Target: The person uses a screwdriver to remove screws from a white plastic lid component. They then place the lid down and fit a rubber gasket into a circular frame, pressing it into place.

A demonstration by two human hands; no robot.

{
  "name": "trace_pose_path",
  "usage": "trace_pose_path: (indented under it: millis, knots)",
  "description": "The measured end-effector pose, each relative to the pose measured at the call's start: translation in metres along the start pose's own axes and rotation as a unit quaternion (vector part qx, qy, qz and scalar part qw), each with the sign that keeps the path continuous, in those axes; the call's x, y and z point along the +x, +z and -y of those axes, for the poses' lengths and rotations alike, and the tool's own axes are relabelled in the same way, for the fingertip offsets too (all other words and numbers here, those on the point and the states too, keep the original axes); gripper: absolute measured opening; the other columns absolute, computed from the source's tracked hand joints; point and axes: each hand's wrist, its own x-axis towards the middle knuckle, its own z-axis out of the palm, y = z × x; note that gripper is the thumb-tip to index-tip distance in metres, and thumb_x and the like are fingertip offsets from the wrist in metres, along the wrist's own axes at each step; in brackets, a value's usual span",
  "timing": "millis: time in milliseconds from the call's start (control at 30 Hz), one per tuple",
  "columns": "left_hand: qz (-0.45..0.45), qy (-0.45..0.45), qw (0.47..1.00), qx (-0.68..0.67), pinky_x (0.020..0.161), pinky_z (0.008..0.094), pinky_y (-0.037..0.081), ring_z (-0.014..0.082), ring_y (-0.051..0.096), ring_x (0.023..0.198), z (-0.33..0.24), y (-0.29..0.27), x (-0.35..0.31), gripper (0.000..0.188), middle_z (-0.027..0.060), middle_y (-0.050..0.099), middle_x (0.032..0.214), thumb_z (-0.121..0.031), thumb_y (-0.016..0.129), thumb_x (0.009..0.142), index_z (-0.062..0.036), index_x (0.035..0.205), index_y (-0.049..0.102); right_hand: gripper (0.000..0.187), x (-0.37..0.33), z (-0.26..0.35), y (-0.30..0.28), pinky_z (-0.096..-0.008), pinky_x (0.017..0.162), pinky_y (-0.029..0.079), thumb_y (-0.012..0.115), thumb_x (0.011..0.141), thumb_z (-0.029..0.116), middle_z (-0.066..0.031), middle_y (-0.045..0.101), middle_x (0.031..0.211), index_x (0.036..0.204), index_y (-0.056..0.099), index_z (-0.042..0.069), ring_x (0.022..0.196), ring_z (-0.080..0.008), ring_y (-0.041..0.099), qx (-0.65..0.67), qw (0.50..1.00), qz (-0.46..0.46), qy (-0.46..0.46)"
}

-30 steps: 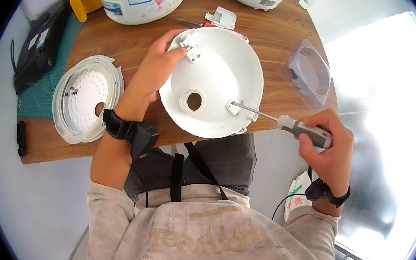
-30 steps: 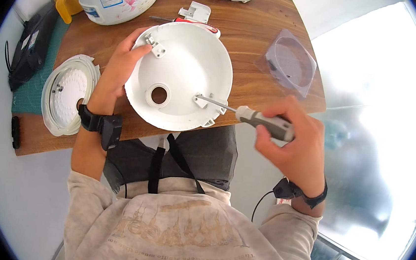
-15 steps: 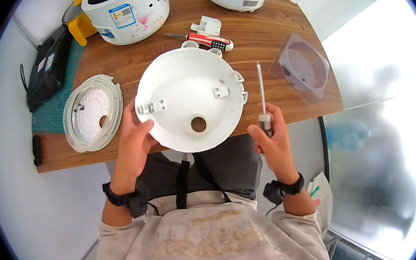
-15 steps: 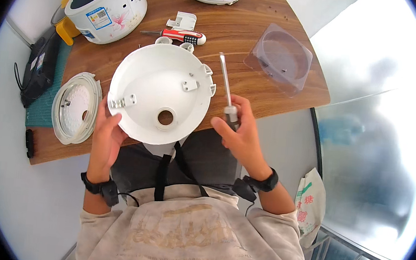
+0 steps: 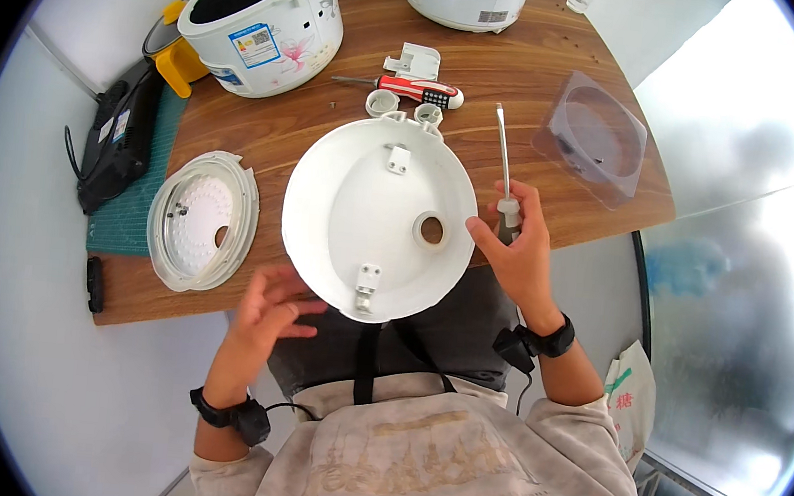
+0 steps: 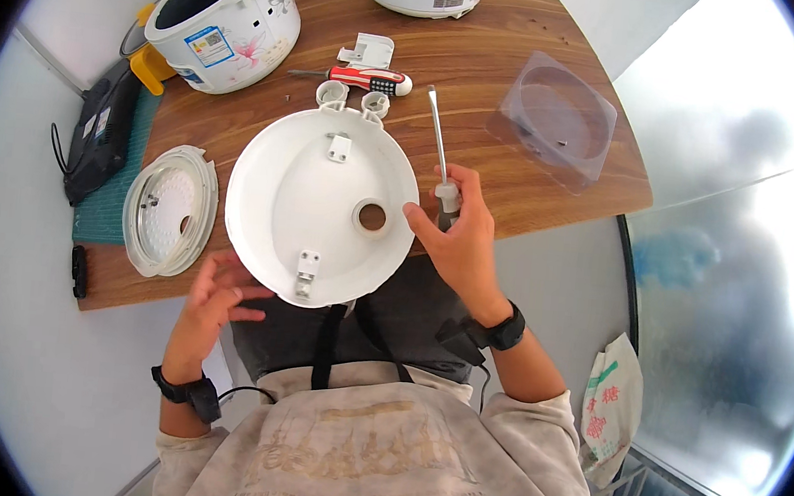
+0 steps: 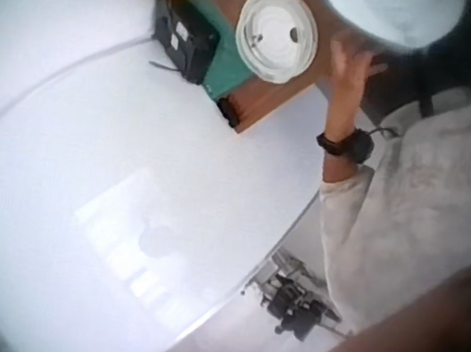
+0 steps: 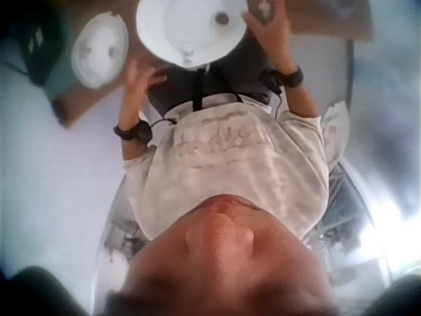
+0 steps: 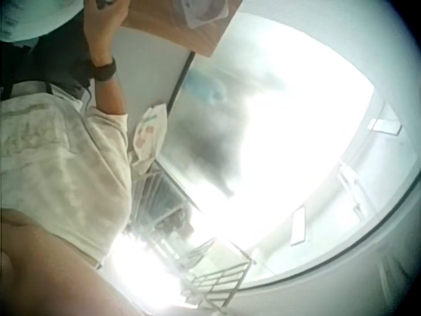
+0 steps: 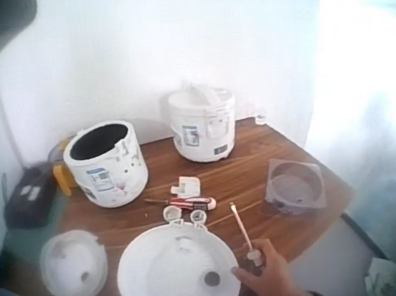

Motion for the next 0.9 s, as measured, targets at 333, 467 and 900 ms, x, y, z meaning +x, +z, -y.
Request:
trace_pose_path:
  millis: [333, 467, 900]
  knots:
    - [-0.074, 0.073, 0.988, -0.113, 0.104, 0.0421, 0.045, 0.0256, 0.055, 0.124, -0.035, -0.004, 0.074, 0.067, 0.0153, 0.053, 0.140, -0.048, 0.050, 0.101, -0.0041, 0.149, 0.037, 0.041, 0.013, 0.006, 0.012, -0.0363, 0.078, 0.050, 0.073, 0.079, 0.005, -0.0132, 0.062, 0.100, 0.118, 0.059, 0.005, 0.085, -0.0278, 0.060, -0.081, 0.993, 0.034, -0.074]
    - [-0.016, 0.076, 0.991, -0.112, 0.102, 0.0346, 0.046, 0.0202, 0.057, 0.123, -0.048, -0.008, 0.113, 0.059, 0.0137, 0.059, 0.134, -0.042, 0.052, 0.101, -0.0036, 0.145, 0.046, 0.037, 0.016, 0.010, 0.008, -0.0366, 0.077, 0.050, 0.070, 0.079, 0.001, -0.0133, 0.061, 0.100, 0.115, 0.062, 0.006, 0.084, -0.0289, 0.060, -0.089, 0.992, 0.049, -0.076]
    - [0.171, 0.006, 0.956, -0.236, 0.101, 0.0357, 0.050, 0.0244, 0.063, 0.116, -0.070, 0.014, 0.153, 0.054, 0.0138, 0.059, 0.135, -0.015, 0.049, 0.094, -0.0029, 0.146, 0.046, 0.040, 0.027, 0.015, -0.004, -0.0353, 0.076, 0.051, 0.074, 0.079, 0.007, -0.0121, 0.063, 0.103, 0.117, 0.063, 0.006, 0.084, -0.0267, 0.061, -0.130, 0.986, 0.016, -0.106]
